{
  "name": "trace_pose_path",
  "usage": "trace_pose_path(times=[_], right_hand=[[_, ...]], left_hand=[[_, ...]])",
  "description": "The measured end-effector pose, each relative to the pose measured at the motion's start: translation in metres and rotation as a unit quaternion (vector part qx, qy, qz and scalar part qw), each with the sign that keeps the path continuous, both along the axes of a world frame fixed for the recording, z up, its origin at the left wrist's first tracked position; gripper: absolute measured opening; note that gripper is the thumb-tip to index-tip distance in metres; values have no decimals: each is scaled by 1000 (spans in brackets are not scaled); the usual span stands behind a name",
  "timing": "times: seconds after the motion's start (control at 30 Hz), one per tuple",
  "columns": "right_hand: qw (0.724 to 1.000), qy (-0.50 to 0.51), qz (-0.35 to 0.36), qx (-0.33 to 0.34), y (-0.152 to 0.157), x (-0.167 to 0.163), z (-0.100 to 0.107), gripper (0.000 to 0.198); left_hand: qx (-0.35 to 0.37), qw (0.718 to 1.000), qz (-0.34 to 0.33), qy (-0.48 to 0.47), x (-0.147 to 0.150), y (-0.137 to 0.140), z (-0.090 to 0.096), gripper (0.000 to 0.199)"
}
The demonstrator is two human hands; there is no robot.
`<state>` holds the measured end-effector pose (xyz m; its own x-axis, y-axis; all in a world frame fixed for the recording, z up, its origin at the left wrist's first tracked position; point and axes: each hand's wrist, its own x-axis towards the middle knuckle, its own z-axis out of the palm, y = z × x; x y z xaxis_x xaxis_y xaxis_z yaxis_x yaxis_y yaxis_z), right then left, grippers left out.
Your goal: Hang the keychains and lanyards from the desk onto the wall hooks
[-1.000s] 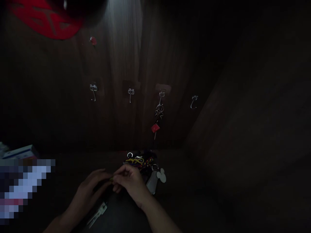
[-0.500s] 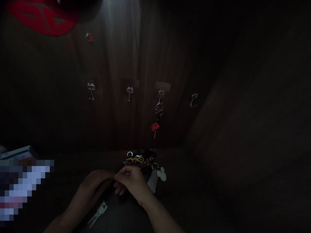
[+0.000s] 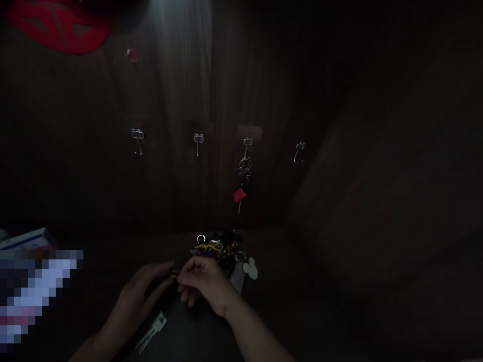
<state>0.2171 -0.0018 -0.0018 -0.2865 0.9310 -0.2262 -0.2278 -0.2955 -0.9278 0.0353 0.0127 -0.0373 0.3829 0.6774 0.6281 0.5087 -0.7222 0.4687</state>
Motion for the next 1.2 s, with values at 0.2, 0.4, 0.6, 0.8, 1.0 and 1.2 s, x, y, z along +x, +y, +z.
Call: trace_pose_path(times=[0.2, 0.4, 0.6, 0.8, 1.0, 1.2], right_hand=[[980, -126, -111, 104, 9, 8, -7, 17], [882, -358, -116, 284, 12, 10, -21, 14], [806, -474, -42, 353, 7, 7, -22, 24], [769, -532, -22, 353, 10, 17, -24, 25], [762, -542, -45, 351, 12, 9, -19, 21], [706, -583, 54, 397, 26, -22, -6, 17]], left_hand=[[-60, 996, 45, -45, -3, 4, 3, 21], [-137, 981, 97, -99, -3, 7, 11, 21], [-168, 969, 115, -139, -2, 4, 19, 24], [-208, 944, 172, -188, -4, 7, 27, 30], [-200, 932, 189, -238, -6, 12, 26, 31], [-197, 938, 177, -223, -9, 15, 20, 28]])
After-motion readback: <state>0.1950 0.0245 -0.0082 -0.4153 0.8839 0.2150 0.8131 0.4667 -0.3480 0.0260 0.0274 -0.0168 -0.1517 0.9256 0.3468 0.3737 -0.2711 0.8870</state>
